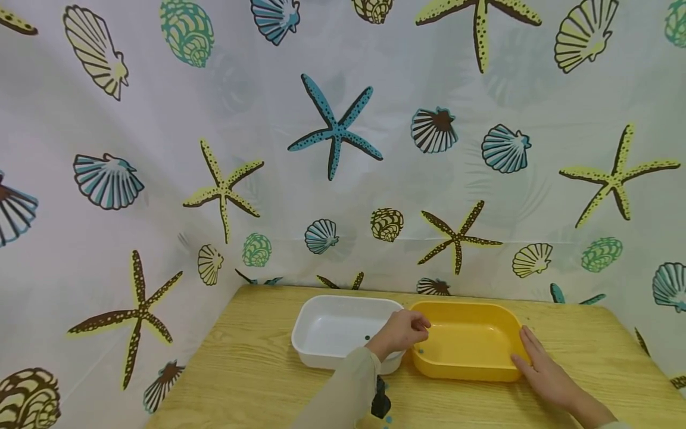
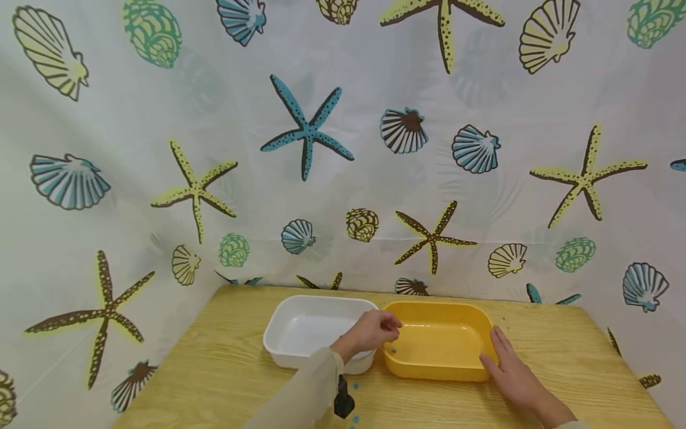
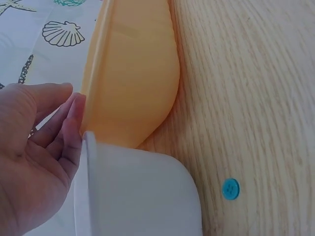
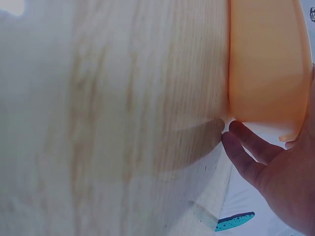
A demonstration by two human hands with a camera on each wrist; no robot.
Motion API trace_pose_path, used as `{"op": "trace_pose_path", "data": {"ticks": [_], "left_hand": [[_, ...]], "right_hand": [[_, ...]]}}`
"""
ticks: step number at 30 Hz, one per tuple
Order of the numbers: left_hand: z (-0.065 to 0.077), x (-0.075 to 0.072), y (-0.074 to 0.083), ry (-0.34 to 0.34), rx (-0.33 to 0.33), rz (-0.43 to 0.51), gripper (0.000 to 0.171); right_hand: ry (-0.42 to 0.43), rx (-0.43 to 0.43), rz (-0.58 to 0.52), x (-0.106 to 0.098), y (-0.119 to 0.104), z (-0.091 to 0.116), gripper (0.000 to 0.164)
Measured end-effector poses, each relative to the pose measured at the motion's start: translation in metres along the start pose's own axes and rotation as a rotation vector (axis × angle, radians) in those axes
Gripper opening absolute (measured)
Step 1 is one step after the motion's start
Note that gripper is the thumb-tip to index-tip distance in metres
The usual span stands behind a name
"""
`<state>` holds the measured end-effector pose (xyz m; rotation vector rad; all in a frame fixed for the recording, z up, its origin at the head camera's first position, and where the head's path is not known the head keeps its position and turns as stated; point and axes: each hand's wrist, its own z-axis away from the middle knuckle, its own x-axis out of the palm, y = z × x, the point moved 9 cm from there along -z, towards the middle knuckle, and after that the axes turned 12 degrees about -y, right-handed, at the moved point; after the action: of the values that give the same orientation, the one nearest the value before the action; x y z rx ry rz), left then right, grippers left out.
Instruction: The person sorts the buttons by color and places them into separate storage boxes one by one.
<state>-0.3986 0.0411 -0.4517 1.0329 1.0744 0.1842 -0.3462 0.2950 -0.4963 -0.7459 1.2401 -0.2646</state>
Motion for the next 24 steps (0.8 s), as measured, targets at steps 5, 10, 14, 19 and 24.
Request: {"op": "trace_pose_path", "data": {"ticks": [5, 10, 14, 19, 24], "left_hand": [[0.010, -0.002, 0.007, -0.048, 0.041, 0.003, 0.013], [0.025, -0.004, 0.012, -0.115, 0.058, -0.043, 0.011], [0.039, -0.004, 0.014, -0.168, 0.063, -0.088, 0.009], [0.057, -0.001, 0.014, -0.252, 0.083, -0.115, 0.009], [0.074, 0.006, 0.012, -0.346, 0.102, -0.138, 0.006]], "right_hand": [[-0.002, 0.002, 0.004, 0.001, 0.000, -0.001, 0.077], [-0.010, 0.008, 0.000, 0.002, 0.001, -0.001, 0.077], [-0.010, 0.010, 0.003, 0.003, 0.002, -0.001, 0.077], [-0.003, 0.004, 0.003, 0.002, -0.001, 0.000, 0.078], [-0.002, -0.001, 0.007, 0.002, -0.002, 0.001, 0.077]]}}
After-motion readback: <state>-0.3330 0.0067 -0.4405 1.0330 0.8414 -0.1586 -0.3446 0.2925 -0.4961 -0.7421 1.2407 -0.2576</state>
